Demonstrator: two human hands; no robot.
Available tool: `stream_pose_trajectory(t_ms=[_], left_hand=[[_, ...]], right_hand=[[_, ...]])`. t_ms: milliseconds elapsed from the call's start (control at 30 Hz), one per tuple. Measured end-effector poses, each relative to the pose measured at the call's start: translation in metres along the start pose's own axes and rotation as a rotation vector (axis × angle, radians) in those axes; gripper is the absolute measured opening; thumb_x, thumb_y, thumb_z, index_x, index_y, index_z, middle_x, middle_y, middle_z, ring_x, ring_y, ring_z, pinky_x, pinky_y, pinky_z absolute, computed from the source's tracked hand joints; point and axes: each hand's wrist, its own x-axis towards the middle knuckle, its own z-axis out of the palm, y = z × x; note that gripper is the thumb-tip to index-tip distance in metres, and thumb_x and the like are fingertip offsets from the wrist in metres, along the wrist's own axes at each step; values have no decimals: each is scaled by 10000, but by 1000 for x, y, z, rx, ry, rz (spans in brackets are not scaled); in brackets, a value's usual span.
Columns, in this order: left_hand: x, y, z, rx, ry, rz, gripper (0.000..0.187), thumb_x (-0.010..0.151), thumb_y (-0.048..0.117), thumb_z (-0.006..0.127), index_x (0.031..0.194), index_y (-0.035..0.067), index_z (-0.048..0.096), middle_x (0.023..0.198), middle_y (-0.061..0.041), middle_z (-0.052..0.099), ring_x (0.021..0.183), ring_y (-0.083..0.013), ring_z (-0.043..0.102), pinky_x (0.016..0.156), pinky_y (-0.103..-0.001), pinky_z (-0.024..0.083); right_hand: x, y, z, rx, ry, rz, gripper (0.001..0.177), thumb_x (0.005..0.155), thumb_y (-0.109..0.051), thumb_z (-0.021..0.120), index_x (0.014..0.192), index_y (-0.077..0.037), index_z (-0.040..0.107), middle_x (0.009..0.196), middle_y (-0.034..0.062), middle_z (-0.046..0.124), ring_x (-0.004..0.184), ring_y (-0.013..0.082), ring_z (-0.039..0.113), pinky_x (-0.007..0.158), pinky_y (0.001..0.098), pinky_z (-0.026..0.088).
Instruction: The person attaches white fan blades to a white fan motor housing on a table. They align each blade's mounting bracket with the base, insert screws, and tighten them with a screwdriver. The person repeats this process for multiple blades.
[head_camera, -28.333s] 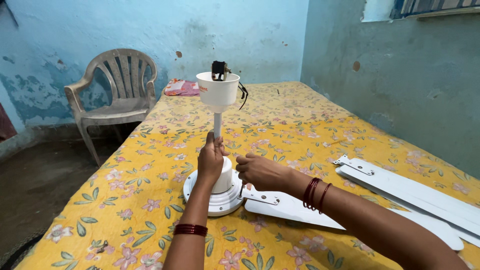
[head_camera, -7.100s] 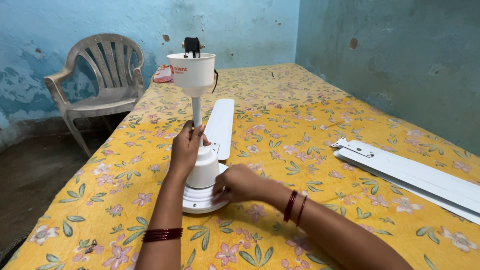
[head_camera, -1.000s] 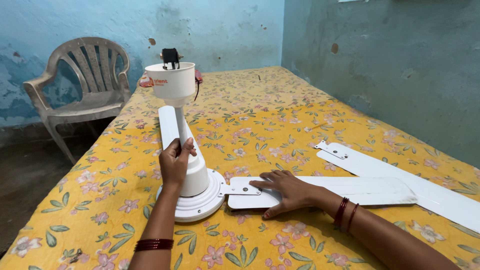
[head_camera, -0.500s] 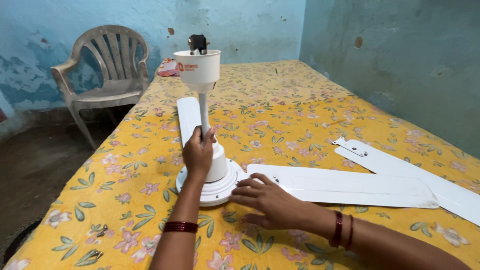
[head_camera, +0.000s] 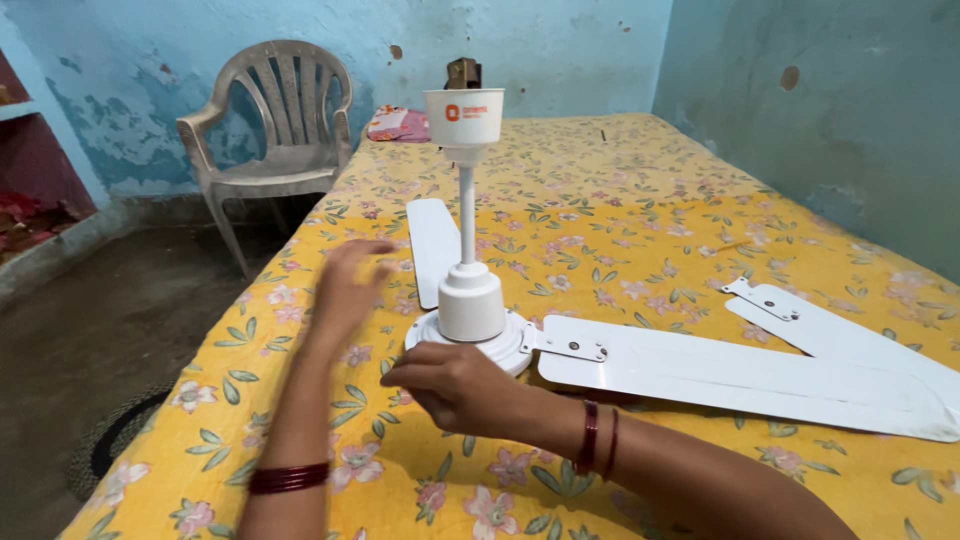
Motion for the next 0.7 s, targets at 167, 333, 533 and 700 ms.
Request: stream_pose_trajectory(t_ms=[167, 333, 533, 700], left_hand=[[-21, -71, -106, -106, 34, -487, 275, 936, 198, 734, 1167, 51, 745, 1051, -64, 769, 951, -159, 703, 819, -327, 536], [-61, -118, -144, -2, -321, -769, 226, 881, 196, 798, 1036, 33, 817, 943, -99, 798, 856, -173, 695, 729, -345, 531], [-72, -125, -137, -90, -660, -1091, 186, 873, 192, 768, 995, 62, 823, 923, -65, 825, 835, -149, 756, 735, -335, 600], [-68, -100, -143, -153, -783, -1124, 225, 853, 152, 808, 1004, -13, 829, 895, -124, 840, 758, -177, 773, 721, -314, 645]], right_hand=[[4, 3, 48, 233, -220, 66, 264, 896, 43, 670, 1151, -11, 715, 1150, 149, 701, 1090, 332, 679, 927, 402, 563], [14, -11, 99, 315, -285, -68, 307, 906, 14, 653, 1210, -6, 682, 1285, 158, 667, 1250, 339, 628, 1061, 414, 532], [36, -13, 152, 253, -258, -204, 385, 893, -21, 667, 1278, 2, 657, 1344, 167, 643, 1255, 347, 606, 1084, 421, 505], [35, -7, 164, 156, -251, -148, 101, 909, -71, 699, 989, -10, 705, 1031, 119, 691, 1041, 331, 647, 970, 411, 533]])
